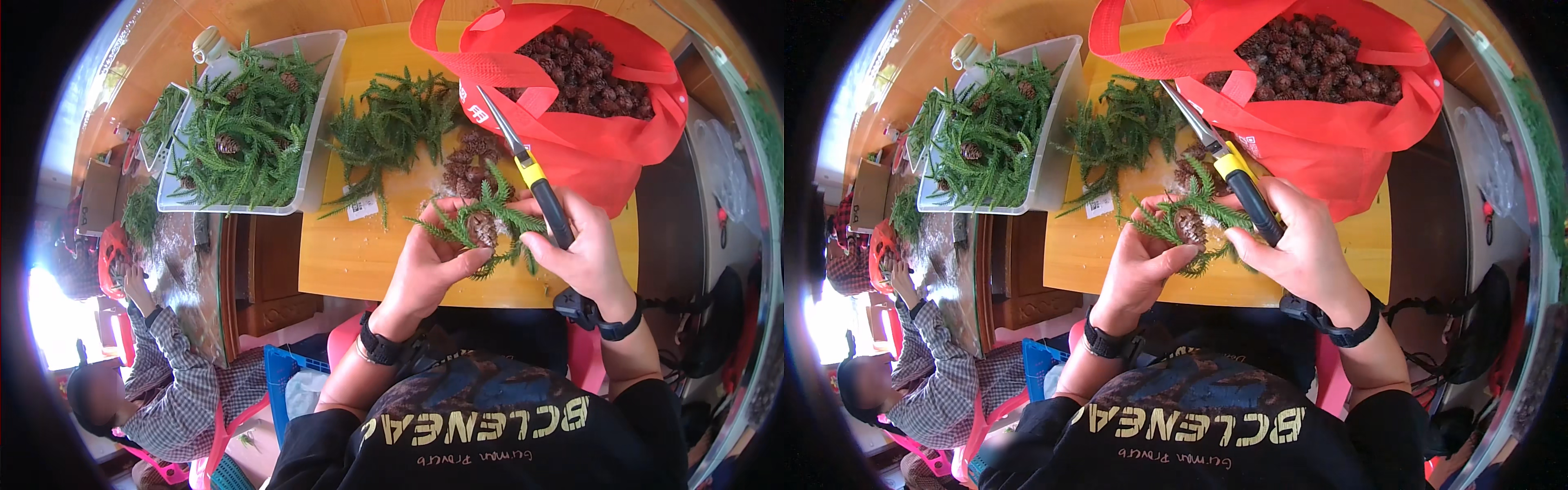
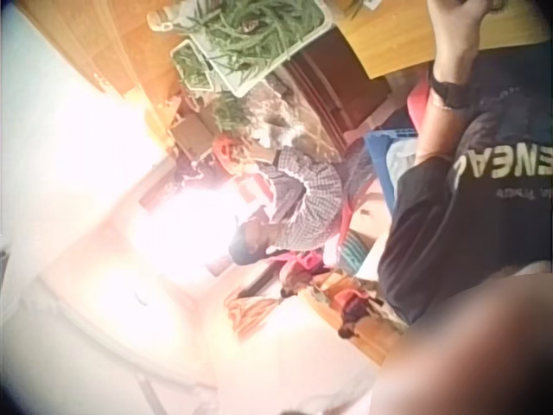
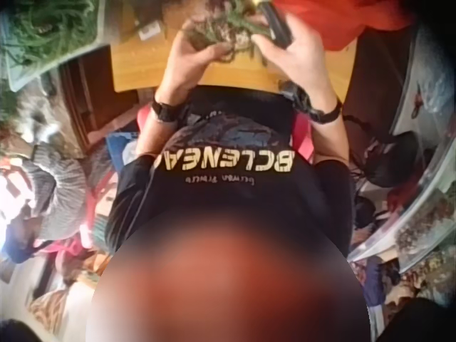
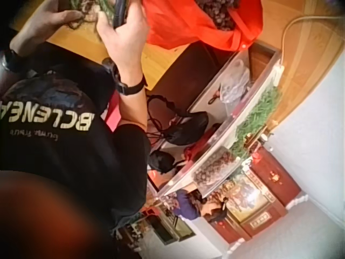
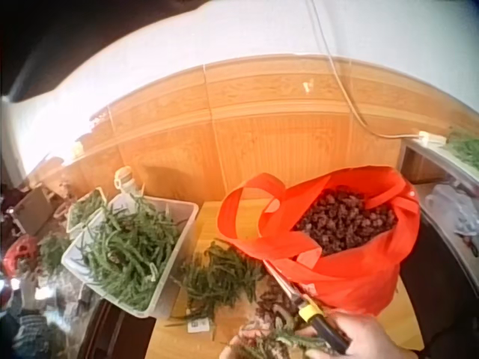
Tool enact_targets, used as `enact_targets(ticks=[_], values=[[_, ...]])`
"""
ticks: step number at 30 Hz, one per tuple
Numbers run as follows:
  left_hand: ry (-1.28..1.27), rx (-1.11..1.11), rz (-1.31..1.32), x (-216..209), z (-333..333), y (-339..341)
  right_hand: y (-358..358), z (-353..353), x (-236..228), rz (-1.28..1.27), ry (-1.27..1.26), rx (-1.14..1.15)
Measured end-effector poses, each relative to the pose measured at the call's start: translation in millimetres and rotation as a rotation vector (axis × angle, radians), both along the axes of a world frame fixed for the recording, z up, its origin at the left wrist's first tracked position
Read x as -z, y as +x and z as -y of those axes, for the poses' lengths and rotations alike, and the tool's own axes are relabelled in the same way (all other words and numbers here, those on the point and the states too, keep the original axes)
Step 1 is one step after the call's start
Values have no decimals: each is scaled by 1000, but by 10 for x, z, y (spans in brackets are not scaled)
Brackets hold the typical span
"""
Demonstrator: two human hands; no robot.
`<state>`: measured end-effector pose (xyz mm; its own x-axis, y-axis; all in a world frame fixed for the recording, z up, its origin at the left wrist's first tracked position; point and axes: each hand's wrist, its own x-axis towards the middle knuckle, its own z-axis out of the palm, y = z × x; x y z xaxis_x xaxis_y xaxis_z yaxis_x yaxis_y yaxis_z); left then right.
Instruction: Trimming small branches and needles from pine cones using pliers.
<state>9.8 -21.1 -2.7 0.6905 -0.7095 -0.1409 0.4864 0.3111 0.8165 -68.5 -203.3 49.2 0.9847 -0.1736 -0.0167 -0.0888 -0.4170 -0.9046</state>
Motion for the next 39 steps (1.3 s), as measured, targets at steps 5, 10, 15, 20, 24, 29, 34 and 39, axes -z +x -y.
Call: enact_targets(ticks=[5, 10, 15, 20, 24, 29, 34, 39], values=[[-71, 4, -97, 27, -5, 4, -13, 37, 43, 92, 203, 3], [-100, 2, -148, 12, -26, 7, 3, 72, 124, 83, 345, 3], [-135, 99, -141, -13, -32, 19, -19, 77, 168, -9, 450, -65], [-127, 108, -170, -35, -33, 10, 4, 72, 199, 7, 475, -72], [-156, 130, -187, -70, -32, 0, -13, 133, 210, -98, 425, -100], [-130, 124, -213, -104, -27, -11, 12, 82, 224, 5, 557, -99], [-118, 110, -240, -29, -77, -3, 29, 102, 81, -44, 439, -125], [-74, 169, -246, -84, -123, 38, -2, 203, 121, -61, 392, -118]])
